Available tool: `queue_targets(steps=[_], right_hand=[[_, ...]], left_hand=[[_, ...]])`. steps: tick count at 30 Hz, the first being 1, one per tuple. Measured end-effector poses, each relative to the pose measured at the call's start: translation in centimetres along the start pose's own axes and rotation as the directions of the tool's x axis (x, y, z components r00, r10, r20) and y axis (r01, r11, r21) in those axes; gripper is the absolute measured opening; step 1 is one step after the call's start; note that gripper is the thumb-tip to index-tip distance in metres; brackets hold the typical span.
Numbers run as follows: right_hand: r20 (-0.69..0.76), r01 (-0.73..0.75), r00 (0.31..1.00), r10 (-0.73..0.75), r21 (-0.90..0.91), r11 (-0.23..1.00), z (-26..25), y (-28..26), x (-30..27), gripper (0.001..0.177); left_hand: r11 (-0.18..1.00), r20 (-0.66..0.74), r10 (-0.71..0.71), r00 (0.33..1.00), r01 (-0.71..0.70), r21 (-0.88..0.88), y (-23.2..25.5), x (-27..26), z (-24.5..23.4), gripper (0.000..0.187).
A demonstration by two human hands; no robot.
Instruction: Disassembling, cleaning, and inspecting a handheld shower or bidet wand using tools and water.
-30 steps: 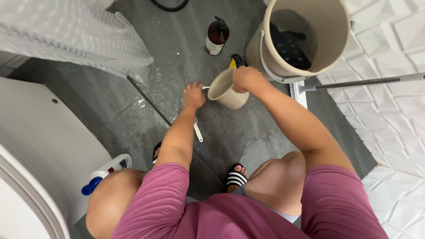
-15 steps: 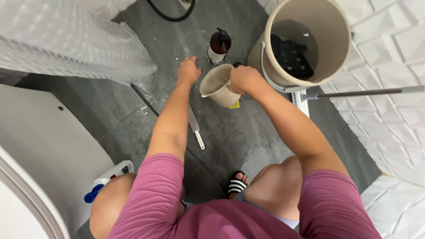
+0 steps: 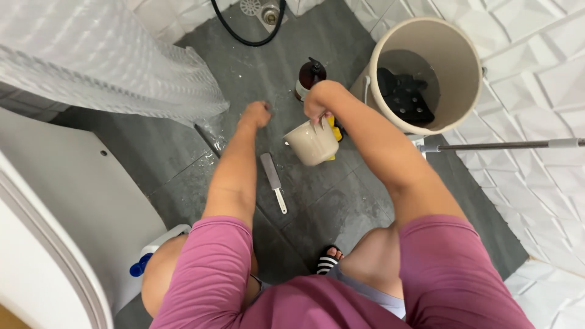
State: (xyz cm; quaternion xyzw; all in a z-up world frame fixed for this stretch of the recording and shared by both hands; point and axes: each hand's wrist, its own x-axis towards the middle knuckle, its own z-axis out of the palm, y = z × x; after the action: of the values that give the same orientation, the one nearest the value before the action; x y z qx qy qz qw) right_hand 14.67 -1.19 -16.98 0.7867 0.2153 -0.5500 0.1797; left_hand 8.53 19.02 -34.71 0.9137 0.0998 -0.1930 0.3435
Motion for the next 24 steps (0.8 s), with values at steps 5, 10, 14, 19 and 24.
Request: queue_targets(steps=[5, 10, 14, 19, 24], right_hand=[[-0.126, -0.196, 0.974, 0.187, -0.065, 0.978, -2.3, -5.0, -9.5, 0.026], [-0.513, -0.264, 0.836, 0.193, -0.068, 0.962, -1.5, -2.7, -22.6, 0.036], [-0.784, -0.220, 0.615, 0.085, -0.067, 0.973, 2.2, 6.8, -31.8, 0.041], [-0.876, -0.222, 0.378, 0.300, 0.228, 0.948, 9.8, 18.9, -31.4, 0.051], [-0.810, -0.408, 0.317, 0.493, 0.353, 0.842, 14.8, 23.8, -23.0, 0.047]], left_hand=[[0.997, -0.021, 0.063, 0.998, -0.064, -0.042, 0.1, 0.3, 1.7, 0.041], [0.946, -0.245, 0.185, 0.952, -0.240, -0.219, 5.9, 1.2, 1.6, 0.025], [0.844, -0.439, 0.254, 0.862, -0.419, -0.335, 15.0, -3.2, -0.9, 0.015], [0.552, -0.488, 0.478, 0.731, -0.682, -0.480, 22.0, -7.0, 1.4, 0.015], [0.625, -0.417, 0.593, 0.688, -0.721, -0.300, 27.8, -12.4, 0.2, 0.016]])
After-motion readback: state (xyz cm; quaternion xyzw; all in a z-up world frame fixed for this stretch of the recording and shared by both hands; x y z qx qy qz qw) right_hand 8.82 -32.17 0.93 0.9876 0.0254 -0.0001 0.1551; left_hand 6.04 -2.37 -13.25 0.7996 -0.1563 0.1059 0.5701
